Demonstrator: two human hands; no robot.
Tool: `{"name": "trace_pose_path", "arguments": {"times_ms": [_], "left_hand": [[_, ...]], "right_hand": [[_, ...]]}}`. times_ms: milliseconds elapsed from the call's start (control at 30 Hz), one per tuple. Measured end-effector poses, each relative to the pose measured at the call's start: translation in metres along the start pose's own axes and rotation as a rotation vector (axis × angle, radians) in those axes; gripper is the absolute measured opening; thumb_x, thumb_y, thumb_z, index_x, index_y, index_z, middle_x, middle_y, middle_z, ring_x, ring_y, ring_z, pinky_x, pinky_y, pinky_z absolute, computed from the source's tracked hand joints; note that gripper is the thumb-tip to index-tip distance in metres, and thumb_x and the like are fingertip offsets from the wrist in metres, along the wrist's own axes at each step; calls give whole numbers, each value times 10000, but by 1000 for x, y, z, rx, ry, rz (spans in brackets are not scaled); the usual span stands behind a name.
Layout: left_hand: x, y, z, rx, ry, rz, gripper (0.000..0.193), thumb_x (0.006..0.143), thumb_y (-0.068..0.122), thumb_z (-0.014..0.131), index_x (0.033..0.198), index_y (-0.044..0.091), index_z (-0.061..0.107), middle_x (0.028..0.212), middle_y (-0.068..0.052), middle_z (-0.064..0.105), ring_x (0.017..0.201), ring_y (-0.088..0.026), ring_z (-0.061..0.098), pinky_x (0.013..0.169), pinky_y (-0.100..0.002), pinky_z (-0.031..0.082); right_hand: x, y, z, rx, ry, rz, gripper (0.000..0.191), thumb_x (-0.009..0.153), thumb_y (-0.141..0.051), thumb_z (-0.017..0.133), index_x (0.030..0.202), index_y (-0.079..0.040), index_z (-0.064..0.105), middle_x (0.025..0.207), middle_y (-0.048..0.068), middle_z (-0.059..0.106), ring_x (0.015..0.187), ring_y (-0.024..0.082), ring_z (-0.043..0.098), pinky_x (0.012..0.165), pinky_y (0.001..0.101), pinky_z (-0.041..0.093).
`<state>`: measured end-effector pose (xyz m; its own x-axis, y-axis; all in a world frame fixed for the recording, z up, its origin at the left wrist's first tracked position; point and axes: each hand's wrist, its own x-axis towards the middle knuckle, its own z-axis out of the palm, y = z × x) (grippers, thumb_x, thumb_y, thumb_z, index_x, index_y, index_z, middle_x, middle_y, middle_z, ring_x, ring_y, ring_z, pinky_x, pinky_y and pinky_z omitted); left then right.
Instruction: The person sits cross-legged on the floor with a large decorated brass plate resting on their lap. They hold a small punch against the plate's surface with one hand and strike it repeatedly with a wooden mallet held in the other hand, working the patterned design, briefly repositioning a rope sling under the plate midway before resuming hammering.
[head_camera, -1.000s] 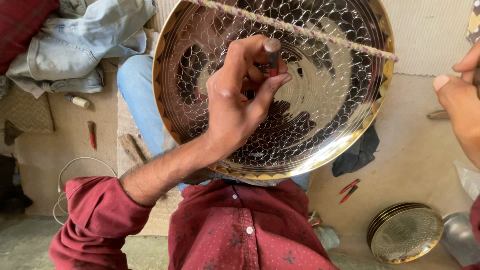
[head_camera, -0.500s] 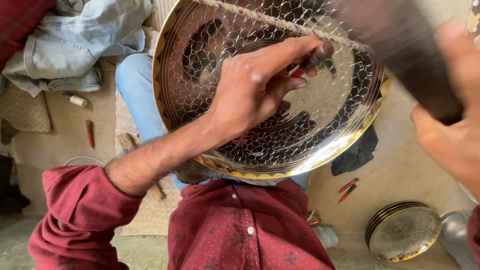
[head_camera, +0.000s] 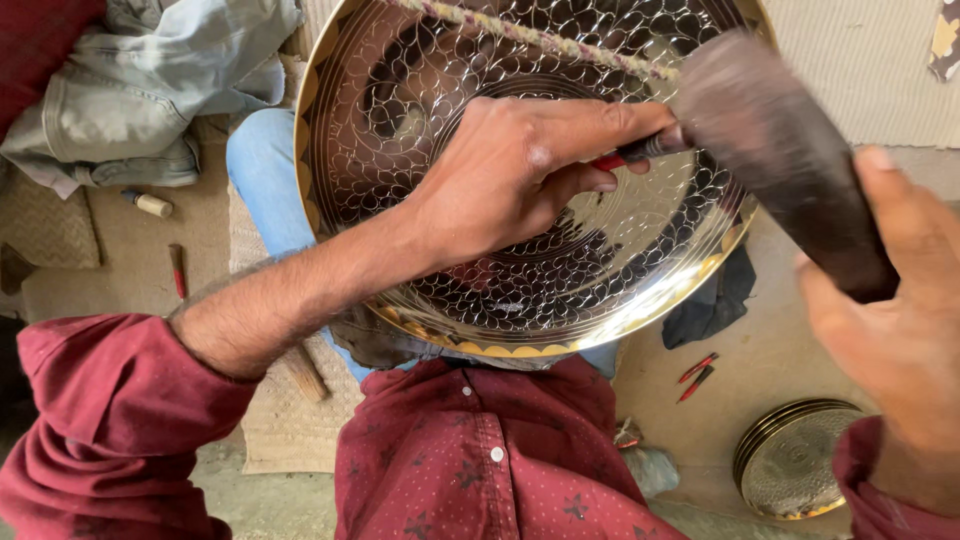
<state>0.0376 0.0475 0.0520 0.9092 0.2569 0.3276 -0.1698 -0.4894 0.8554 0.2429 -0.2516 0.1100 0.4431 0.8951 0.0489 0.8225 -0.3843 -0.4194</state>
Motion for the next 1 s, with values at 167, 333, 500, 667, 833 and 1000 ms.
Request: {"name": "trace_pose_path", "arguments": {"times_ms": [167,333,500,667,833,1000], "left_hand": [[10,-6,-6,38,-109,92,584,903,34,803,1436,180,613,1307,-55,731,1145,-306,725,882,-397,615],[21,-13,-8,23,-175,207,676,789,-29,791,1419,156,629,1337,-64,718,1156,-314,721,905,-404,615],[33,-15,-10,-67,-344,224,622,804,4,808,1391,118,640,1278,-100,725,1049,-290,747,824,-421,601],[40,-17,-8,9,-398,325,677,727,4,802,1381,111,661,1223,-121,737,1014,-335,736,801,-454,592],[41,-12,-10,-2,-430,323,621,773,36,826,1373,108,678,1169,-120,746,966,-339,734,748,-461,585],[14,10,-18,-39,90,125,525,940,-102,726,1375,116,529,1193,-37,744,1112,-179,767,890,-293,658]], "right_hand": [[5,-33,26,43,85,-37,682,921,107,778,1489,4,415,1145,222,653,990,310,674,878,374,562],[-17,-52,47,375,200,230,917,881,134,792,1609,-50,265,1103,146,608,964,203,627,896,320,567],[-45,-42,66,500,222,330,979,902,182,751,1677,-31,194,1068,108,593,935,173,605,879,298,531],[-65,-35,85,352,256,292,927,948,186,736,1665,-29,189,1032,93,625,903,141,621,881,272,547],[-61,-40,89,454,251,324,877,950,152,752,1653,-3,252,1028,91,600,886,135,598,849,266,523],[-50,-47,86,603,252,336,859,938,110,754,1629,-3,257,1012,52,632,907,100,625,861,236,546]]}}
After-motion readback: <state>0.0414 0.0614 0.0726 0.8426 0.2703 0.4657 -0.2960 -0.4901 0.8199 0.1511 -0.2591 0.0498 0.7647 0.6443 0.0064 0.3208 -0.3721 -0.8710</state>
